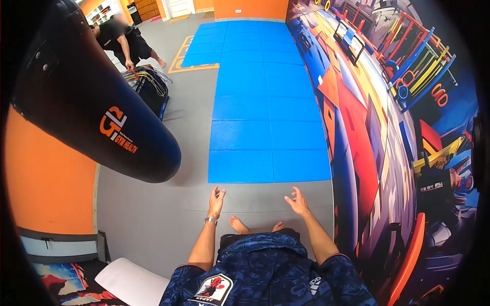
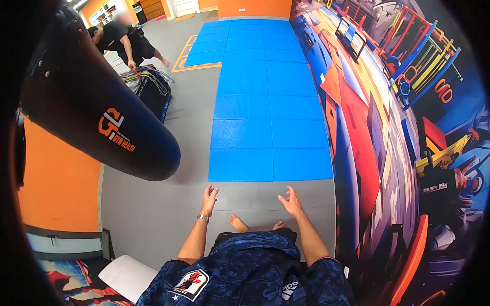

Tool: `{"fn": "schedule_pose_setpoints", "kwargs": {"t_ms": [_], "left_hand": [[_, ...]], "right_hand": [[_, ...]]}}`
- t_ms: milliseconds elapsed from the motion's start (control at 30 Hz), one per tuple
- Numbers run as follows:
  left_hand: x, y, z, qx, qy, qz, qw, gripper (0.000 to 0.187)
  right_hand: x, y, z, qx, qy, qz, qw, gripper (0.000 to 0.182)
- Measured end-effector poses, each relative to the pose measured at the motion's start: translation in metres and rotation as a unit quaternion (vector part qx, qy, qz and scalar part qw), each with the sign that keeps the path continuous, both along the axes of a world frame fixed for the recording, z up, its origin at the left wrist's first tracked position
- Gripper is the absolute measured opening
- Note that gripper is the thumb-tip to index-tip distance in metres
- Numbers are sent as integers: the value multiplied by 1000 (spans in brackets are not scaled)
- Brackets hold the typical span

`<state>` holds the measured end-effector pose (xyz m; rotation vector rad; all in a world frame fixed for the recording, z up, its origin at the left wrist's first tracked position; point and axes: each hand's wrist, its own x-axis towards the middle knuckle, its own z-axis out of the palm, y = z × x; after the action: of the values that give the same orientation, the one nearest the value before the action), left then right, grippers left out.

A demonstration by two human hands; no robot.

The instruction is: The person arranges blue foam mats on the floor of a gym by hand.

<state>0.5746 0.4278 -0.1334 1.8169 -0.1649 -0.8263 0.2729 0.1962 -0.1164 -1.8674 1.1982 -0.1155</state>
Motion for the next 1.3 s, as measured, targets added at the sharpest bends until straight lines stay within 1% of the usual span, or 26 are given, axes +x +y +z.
{"fn": "schedule_pose_setpoints", "kwargs": {"t_ms": [100,200,300,367,400,467,567,667,767,900,1000,1100,1200,1300], "left_hand": [[-17,-13,-5,9,-9,12,1000,70],[-42,-36,-4,10,-11,-2,1000,70],[-73,-56,7,5,-13,-37,999,70],[-86,-57,8,16,-30,-62,998,70],[-92,-54,6,20,-37,-73,996,71],[-100,-39,-4,54,-32,-49,997,72],[-113,-11,-6,108,-28,-9,994,73],[-123,15,-13,127,-17,12,992,72],[-122,34,-30,152,-39,17,987,73],[-110,39,-26,155,-52,20,986,73],[-92,39,-24,143,-61,2,988,73],[-68,41,-20,135,-83,-13,987,73],[-44,51,-19,120,-84,-6,989,73],[-22,65,-21,118,-88,-9,989,73]], "right_hand": [[-14,-9,3,6,-13,-12,1000,74],[-36,-13,-1,33,-42,-37,998,75],[-60,-16,-3,45,-27,-42,998,75],[-76,-20,-4,49,-22,-41,998,75],[-84,-23,-4,51,-19,-39,998,75],[-99,-27,-13,49,-14,-34,998,75],[-114,-34,-25,47,5,-16,999,75],[-121,-37,-28,61,27,0,998,76],[-122,-35,-32,67,47,3,997,76],[-109,-29,-34,64,64,4,996,75],[-92,-19,-39,63,58,-2,996,76],[-72,-10,-46,22,85,30,996,77],[-50,0,-44,11,80,40,996,78],[-30,12,-30,55,68,7,996,76]]}}
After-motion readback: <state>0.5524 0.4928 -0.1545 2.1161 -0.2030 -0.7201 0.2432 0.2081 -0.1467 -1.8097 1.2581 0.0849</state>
